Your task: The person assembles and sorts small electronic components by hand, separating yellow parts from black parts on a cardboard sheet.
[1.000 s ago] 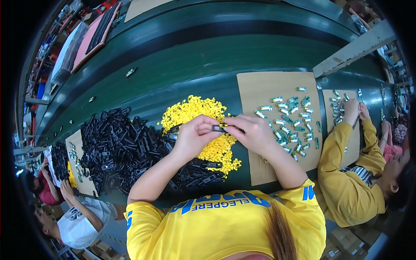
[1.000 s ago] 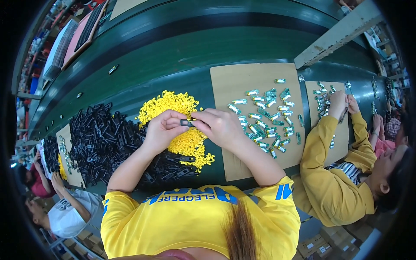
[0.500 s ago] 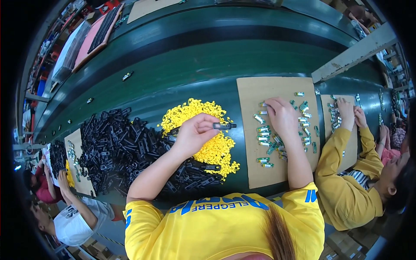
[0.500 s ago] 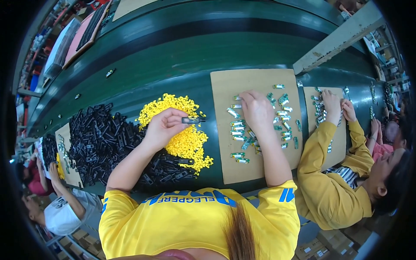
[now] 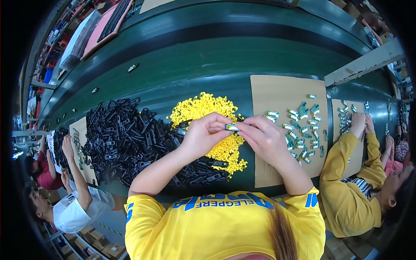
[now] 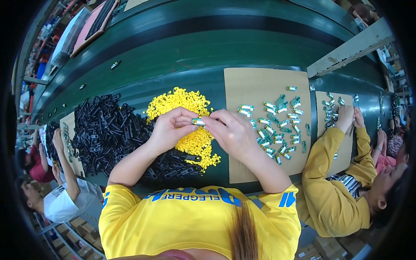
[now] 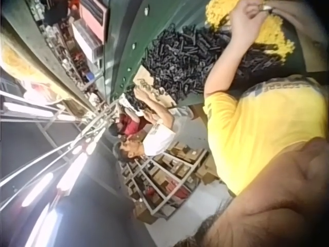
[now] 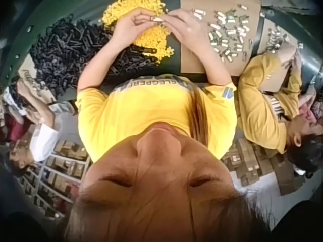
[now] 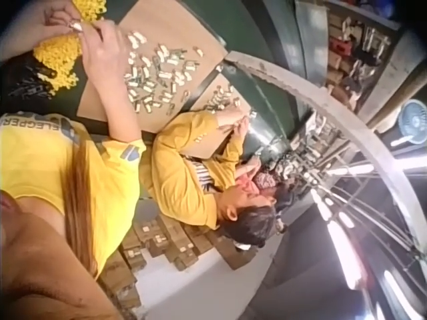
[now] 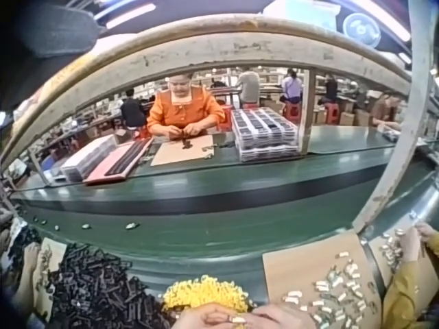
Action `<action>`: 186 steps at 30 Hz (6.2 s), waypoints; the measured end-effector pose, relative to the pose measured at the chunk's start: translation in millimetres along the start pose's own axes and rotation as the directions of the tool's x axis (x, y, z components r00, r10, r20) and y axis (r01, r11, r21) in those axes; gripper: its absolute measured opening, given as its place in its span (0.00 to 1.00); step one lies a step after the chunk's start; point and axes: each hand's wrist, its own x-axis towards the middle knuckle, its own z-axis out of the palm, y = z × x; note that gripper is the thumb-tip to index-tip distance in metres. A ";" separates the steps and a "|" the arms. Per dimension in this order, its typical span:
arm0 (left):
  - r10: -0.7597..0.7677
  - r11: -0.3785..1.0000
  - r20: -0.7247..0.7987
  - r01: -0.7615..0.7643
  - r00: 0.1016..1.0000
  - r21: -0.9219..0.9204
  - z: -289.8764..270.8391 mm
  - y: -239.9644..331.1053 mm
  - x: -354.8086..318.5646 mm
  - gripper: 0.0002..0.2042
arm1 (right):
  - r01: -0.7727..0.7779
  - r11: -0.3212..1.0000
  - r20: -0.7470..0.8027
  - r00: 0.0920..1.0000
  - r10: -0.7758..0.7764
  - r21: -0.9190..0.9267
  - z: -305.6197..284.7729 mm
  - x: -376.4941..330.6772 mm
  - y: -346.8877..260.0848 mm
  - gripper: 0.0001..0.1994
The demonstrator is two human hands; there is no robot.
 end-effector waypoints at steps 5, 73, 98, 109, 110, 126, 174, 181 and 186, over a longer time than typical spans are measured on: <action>-0.004 1.000 0.010 0.004 1.000 -0.013 0.4 1.7 0.1 0.12 | -0.004 1.000 -0.003 1.000 0.004 0.008 -0.6 -0.8 3.8 0.09; 0.261 -0.014 -0.248 0.260 0.933 0.965 -233.0 9.9 11.5 0.11 | -0.252 0.967 0.113 0.963 0.246 0.045 35.7 28.6 32.2 0.11; -0.039 0.983 -0.071 0.051 0.997 0.177 -36.9 17.6 4.2 0.13 | -0.251 0.873 0.015 0.963 0.270 0.419 8.0 24.2 -7.8 0.08; 0.004 1.000 -0.064 -0.004 0.998 -0.003 -16.2 11.4 0.7 0.12 | -0.070 0.990 -0.062 0.995 0.077 0.122 20.6 22.8 0.6 0.07; 0.002 1.000 -0.071 -0.003 0.998 -0.020 -15.4 9.4 1.3 0.12 | -0.096 0.987 -0.025 0.995 0.100 0.130 20.5 22.0 1.3 0.07; -0.107 0.994 -0.015 0.106 0.994 -0.021 -25.5 -6.6 16.5 0.12 | -0.256 0.854 0.018 0.955 0.296 -0.453 -27.1 -16.2 55.9 0.07; 0.109 0.977 -0.095 -0.124 0.990 -0.175 -33.1 11.7 23.4 0.09 | -0.486 0.412 0.274 0.836 0.475 0.770 27.1 34.5 -2.7 0.15; 0.304 0.905 -0.077 -0.263 0.949 0.334 -35.3 11.9 30.2 0.10 | -0.528 0.283 0.350 0.795 0.496 0.800 38.5 36.5 15.0 0.16; 0.501 0.761 -0.039 -0.419 0.865 0.495 -36.8 8.2 28.2 0.11 | -0.600 0.175 0.461 0.742 0.488 0.781 33.8 43.5 19.8 0.16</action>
